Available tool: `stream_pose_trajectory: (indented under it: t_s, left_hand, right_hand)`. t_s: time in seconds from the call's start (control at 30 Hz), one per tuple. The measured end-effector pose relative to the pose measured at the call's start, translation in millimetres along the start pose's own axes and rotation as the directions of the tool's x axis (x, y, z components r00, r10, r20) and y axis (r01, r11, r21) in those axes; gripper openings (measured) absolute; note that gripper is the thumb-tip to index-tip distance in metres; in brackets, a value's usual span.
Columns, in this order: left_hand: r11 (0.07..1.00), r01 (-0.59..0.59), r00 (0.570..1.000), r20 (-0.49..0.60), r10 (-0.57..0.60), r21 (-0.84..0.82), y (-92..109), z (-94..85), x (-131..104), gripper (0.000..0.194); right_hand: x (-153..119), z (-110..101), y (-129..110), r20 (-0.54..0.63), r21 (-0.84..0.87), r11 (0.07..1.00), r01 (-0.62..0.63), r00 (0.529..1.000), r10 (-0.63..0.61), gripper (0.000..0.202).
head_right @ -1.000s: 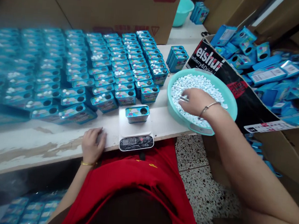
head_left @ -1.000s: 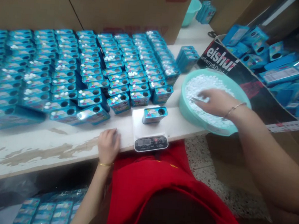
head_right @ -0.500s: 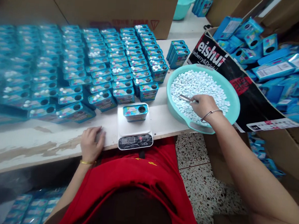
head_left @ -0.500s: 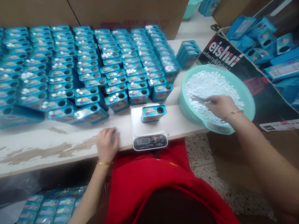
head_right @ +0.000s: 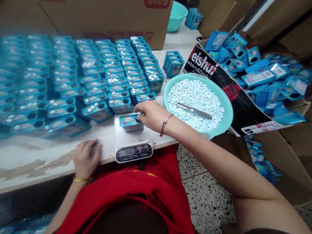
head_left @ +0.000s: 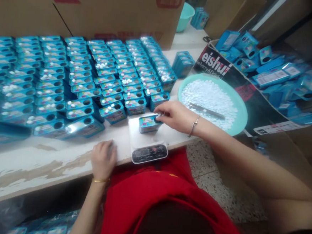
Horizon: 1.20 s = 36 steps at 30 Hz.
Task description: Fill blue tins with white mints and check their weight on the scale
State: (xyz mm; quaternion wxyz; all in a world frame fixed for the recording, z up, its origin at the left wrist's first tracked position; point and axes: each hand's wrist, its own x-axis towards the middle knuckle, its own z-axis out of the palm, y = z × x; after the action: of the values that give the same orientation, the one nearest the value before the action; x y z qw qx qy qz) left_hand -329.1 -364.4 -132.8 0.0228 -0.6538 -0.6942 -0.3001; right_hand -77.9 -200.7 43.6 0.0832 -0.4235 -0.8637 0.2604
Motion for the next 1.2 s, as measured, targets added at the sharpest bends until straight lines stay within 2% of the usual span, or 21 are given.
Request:
stream_pose_trajectory:
  t_s: [0.13, 0.2, 0.27, 0.33, 0.4, 0.5, 0.57, 0.63, 0.7, 0.8, 0.9, 1.0, 1.1, 1.2]
  left_hand:
    - [1.000, 0.001, 1.000, 0.007, -0.001, 0.005, 1.0, -0.4, 0.5, 0.022]
    - [1.000, 0.002, 1.000, 0.007, -0.002, 0.007, 1.8, -1.1, 0.9, 0.021]
    - [1.000, 0.002, 1.000, 0.007, -0.002, 0.015, 2.4, -1.4, 0.9, 0.021]
    - [1.000, 0.009, 1.000, 0.004, -0.009, 0.022, 2.5, -1.2, 0.3, 0.021]
    - [1.000, 0.014, 1.000, 0.002, -0.014, 0.024, 1.9, -0.6, -0.7, 0.021]
    - [1.000, 0.014, 1.000, 0.003, -0.014, 0.025, 0.7, 0.4, -2.1, 0.021]
    - [1.000, 0.010, 1.000, -0.001, -0.010, 0.027, 0.1, 0.8, -2.5, 0.021]
    - [1.000, 0.004, 1.000, -0.004, -0.003, 0.029, -0.2, 1.2, -2.5, 0.021]
    - [0.999, -0.001, 1.000, -0.006, 0.001, 0.033, -0.3, 1.5, -2.4, 0.021]
    - [0.999, -0.006, 1.000, -0.005, 0.006, 0.037, -0.8, 2.0, -2.2, 0.021]
    - [0.999, -0.012, 1.000, -0.013, 0.013, 0.040, -1.5, 2.1, -2.2, 0.021]
    - [0.999, -0.016, 0.999, -0.027, 0.017, 0.041, -1.2, 1.8, -1.8, 0.021]
    - [0.999, -0.022, 0.999, -0.028, 0.023, 0.035, -0.1, 1.6, -1.1, 0.020]
    - [0.999, -0.027, 0.999, -0.026, 0.028, 0.033, -0.5, 2.3, -1.2, 0.020]
  right_hand:
    - [3.2, 0.9, -5.7, 0.039, -0.098, 0.995, 0.015, 0.999, -0.011, 0.013]
    - [3.4, -0.5, -8.9, 0.035, -0.092, 0.996, 0.012, 0.999, -0.009, 0.012]
    - [2.4, -2.5, -9.2, -0.024, -0.006, 1.000, 0.014, 1.000, -0.014, 0.013]
    - [-0.4, -4.8, -4.6, -0.106, 0.194, 0.981, 0.004, 0.994, 0.017, 0.010]
    - [-5.8, -6.6, 5.0, -0.149, 0.463, 0.886, -0.034, 0.982, 0.115, 0.008]
    - [-18.8, -6.7, 25.3, -0.095, 0.762, 0.637, -0.120, 0.951, 0.294, 0.024]
    - [-29.4, -5.2, 38.5, -0.026, 0.843, 0.509, -0.173, 0.932, 0.361, 0.026]
    - [-39.5, -3.5, 48.3, 0.020, 0.861, 0.461, -0.217, 0.919, 0.394, 0.025]
    - [-46.9, -2.1, 52.4, 0.005, 0.844, 0.487, -0.223, 0.912, 0.409, 0.026]
    - [-51.1, -1.2, 45.9, -0.093, 0.772, 0.612, -0.172, 0.922, 0.377, 0.024]
    - [-47.4, -0.3, 28.8, -0.194, 0.641, 0.762, -0.095, 0.940, 0.281, 0.021]
    - [-38.7, 4.0, 12.4, -0.315, 0.479, 0.878, 0.014, 0.936, 0.157, 0.021]
    - [-29.1, 13.5, 5.6, -0.383, 0.337, 0.935, 0.112, 0.923, 0.027, 0.020]
    - [-23.3, 23.5, 6.8, -0.361, 0.259, 0.953, 0.156, 0.931, -0.054, 0.022]
